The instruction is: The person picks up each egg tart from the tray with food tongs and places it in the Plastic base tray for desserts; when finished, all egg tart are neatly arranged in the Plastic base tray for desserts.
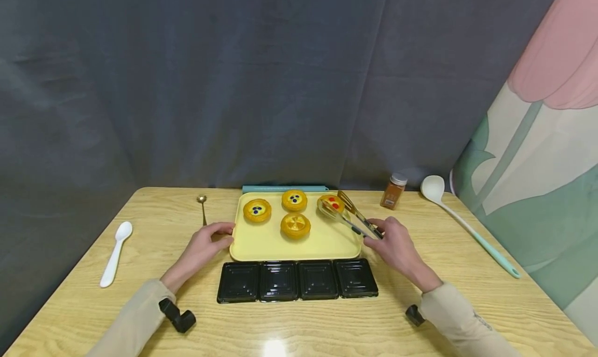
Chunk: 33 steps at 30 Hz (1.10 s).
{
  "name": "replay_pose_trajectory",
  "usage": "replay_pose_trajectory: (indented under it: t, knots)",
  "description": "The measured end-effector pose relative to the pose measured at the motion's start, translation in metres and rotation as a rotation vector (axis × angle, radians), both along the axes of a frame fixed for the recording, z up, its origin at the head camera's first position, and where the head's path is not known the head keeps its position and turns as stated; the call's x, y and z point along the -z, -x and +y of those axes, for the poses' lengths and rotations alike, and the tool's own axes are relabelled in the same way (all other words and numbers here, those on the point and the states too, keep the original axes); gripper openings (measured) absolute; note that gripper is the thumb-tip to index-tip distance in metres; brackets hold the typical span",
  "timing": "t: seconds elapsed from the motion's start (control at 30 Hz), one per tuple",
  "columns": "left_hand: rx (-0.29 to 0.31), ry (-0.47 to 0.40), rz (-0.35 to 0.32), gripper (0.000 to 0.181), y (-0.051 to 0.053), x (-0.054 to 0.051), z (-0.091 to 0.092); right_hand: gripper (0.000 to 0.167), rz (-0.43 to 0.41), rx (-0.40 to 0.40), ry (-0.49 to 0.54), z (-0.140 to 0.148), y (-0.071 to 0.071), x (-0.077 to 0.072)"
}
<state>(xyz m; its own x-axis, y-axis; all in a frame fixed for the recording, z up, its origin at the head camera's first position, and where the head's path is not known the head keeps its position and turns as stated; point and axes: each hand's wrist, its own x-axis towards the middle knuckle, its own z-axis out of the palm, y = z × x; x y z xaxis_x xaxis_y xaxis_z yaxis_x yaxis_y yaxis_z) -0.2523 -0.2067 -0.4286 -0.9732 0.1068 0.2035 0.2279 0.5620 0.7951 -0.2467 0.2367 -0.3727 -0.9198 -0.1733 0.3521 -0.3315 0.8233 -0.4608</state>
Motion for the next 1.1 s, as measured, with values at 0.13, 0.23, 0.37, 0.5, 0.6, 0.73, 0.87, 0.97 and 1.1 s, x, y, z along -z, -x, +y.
replay_pose_trajectory:
  t: [0.13, 0.23, 0.37, 0.5, 0.6, 0.73, 0.87, 0.97, 1.1]
  knots:
    - [-0.005, 0.002, -0.003, 0.039, -0.002, 0.000, 0.000, 0.043, 0.014, -0.007, -0.001, 0.001, -0.005, -0.002]
    - [-0.009, -0.002, -0.002, 0.039, -0.002, 0.001, 0.001, 0.042, 0.025, -0.011, -0.004, 0.002, -0.009, -0.003]
    - [-0.007, -0.008, -0.002, 0.039, -0.002, 0.000, 0.001, 0.043, 0.026, -0.012, -0.007, 0.005, -0.017, -0.005]
    - [-0.002, -0.008, -0.002, 0.039, -0.002, 0.000, 0.001, 0.044, 0.026, -0.011, -0.002, 0.008, -0.026, -0.008]
    - [-0.002, -0.011, -0.003, 0.039, -0.002, 0.000, 0.001, 0.044, 0.034, -0.011, 0.004, 0.010, -0.034, -0.011]
    - [-0.001, -0.014, -0.008, 0.039, -0.002, 0.000, 0.000, 0.045, 0.030, -0.004, 0.013, 0.013, -0.046, -0.014]
    - [-0.003, -0.009, -0.005, 0.039, -0.002, -0.001, 0.000, 0.046, 0.023, 0.009, 0.009, 0.016, -0.056, -0.016]
    - [-0.004, -0.008, -0.003, 0.039, -0.002, -0.001, 0.000, 0.047, 0.028, 0.018, 0.012, 0.019, -0.063, -0.016]
    - [-0.003, -0.009, -0.005, 0.039, -0.002, -0.001, 0.000, 0.047, 0.036, 0.027, 0.013, 0.023, -0.073, -0.015]
